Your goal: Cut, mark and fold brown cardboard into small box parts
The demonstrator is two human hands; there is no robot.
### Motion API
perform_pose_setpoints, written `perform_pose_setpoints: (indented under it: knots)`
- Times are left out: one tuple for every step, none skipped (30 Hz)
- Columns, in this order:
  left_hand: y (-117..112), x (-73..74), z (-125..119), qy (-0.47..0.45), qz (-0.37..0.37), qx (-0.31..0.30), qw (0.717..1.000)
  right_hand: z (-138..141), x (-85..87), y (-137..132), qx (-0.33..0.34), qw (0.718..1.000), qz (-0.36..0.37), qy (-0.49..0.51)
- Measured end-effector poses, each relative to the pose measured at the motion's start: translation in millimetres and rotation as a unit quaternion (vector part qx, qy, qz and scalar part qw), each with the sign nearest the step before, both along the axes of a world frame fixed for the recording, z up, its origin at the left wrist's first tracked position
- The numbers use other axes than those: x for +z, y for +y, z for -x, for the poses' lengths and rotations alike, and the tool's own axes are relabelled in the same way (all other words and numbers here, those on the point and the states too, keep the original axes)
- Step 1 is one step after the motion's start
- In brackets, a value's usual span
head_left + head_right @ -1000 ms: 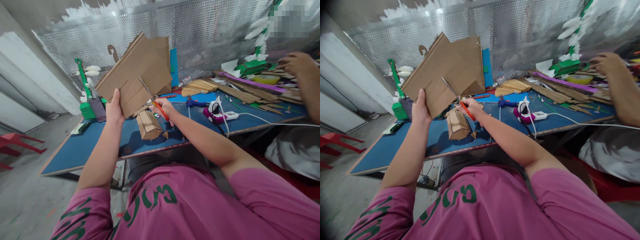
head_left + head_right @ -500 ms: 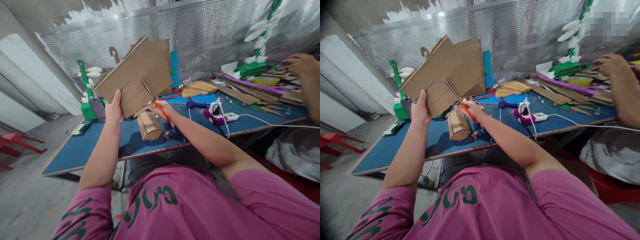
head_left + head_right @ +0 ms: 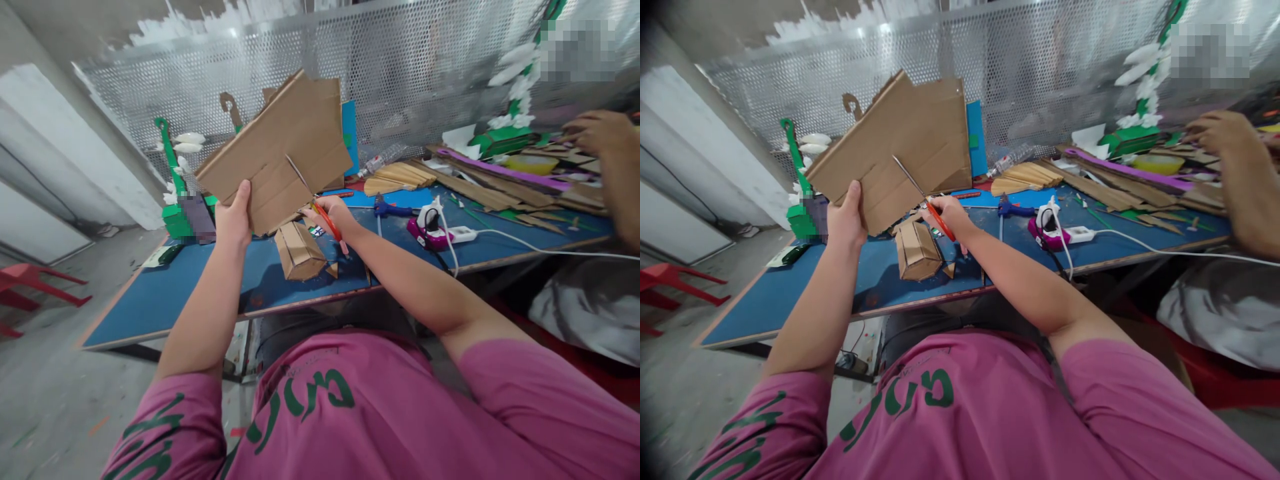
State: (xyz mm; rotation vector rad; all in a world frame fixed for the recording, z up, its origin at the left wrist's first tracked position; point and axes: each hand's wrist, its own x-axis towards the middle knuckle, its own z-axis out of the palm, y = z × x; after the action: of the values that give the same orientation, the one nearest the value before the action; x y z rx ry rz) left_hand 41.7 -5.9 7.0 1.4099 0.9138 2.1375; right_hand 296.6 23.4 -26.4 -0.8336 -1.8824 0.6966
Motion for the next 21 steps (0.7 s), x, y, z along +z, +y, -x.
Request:
perform_pose_setpoints:
  knots:
    - [-0.8, 0.5, -0.7, 0.000, -0.002, 0.000, 1.000, 0.6, 0.0, 0.6, -0.003, 1.000, -0.005, 0.008]
    - [-1.5, 1.0, -1.4, -0.001, -0.004, 0.000, 1.000, 1.3, 0.1, 1.2, -0.002, 1.000, -0.009, 0.016]
    - [-2.2, 1.4, -2.1, -0.004, -0.006, 0.002, 1.000, 2.0, 0.2, 1.8, -0.002, 1.000, -0.010, 0.022]
    - [-2.8, 1.8, -2.8, -0.007, -0.008, 0.003, 1.000, 2.5, 0.4, 2.2, -0.005, 1.000, -0.009, 0.023]
    - [-3.3, 2.0, -3.5, -0.012, -0.011, 0.003, 1.000, 2.9, 0.8, 2.4, -0.009, 1.000, -0.008, 0.023]
    - [-3.8, 2.2, -4.1, -0.016, -0.013, 0.001, 1.000, 3.2, 1.4, 2.4, -0.013, 1.000, -0.007, 0.022]
    - [-4.1, 2.4, -4.5, -0.020, -0.014, -0.002, 1.000, 3.3, 2.2, 2.3, -0.017, 1.000, -0.006, 0.021]
    - [-4.4, 2.5, -4.8, -0.022, -0.013, -0.006, 1.000, 3.3, 3.1, 2.1, -0.019, 1.000, -0.003, 0.022]
    - [-4.7, 2.6, -4.9, -0.022, -0.011, -0.011, 1.000, 3.2, 4.0, 1.9, -0.016, 1.000, 0.000, 0.024]
    - [-4.8, 2.7, -4.8, -0.021, -0.009, -0.014, 1.000, 3.1, 5.0, 1.7, -0.008, 1.000, 0.005, 0.028]
    - [-4.9, 2.8, -4.6, -0.020, -0.007, -0.018, 1.000, 3.0, 5.9, 1.5, 0.002, 0.999, 0.011, 0.031]
    - [-4.8, 2.8, -4.3, -0.020, -0.006, -0.021, 1.000, 3.0, 6.8, 1.4, 0.013, 0.999, 0.017, 0.033]
    - [-4.5, 2.8, -4.0, -0.020, -0.005, -0.023, 1.000, 2.9, 7.6, 1.2, 0.021, 0.999, 0.022, 0.034]
    - [-4.1, 2.8, -3.7, -0.021, -0.005, -0.023, 0.999, 2.8, 8.2, 0.9, 0.025, 0.999, 0.025, 0.033]
    - [-3.6, 2.6, -3.6, -0.024, -0.007, -0.022, 0.999, 2.7, 8.7, 0.6, 0.026, 0.999, 0.026, 0.030]
    - [-3.0, 2.4, -3.5, -0.028, -0.010, -0.021, 0.999, 2.5, 9.0, 0.3, 0.024, 0.999, 0.024, 0.026]
    - [-2.5, 2.1, -3.5, -0.031, -0.014, -0.019, 0.999, 2.3, 9.2, 0.0, 0.018, 0.999, 0.020, 0.023]
    - [-1.9, 1.8, -3.5, -0.034, -0.016, -0.017, 0.999, 2.1, 9.3, -0.2, 0.009, 1.000, 0.015, 0.021]
    - [-1.5, 1.5, -3.6, -0.035, -0.019, -0.015, 0.999, 1.8, 9.3, -0.3, -0.002, 1.000, 0.007, 0.020]
    - [-1.1, 1.2, -3.6, -0.035, -0.021, -0.014, 0.999, 1.6, 9.4, -0.2, -0.012, 1.000, -0.001, 0.019]
    - [-0.9, 1.0, -3.6, -0.033, -0.024, -0.012, 0.999, 1.3, 9.5, -0.1, -0.020, 1.000, -0.010, 0.020]
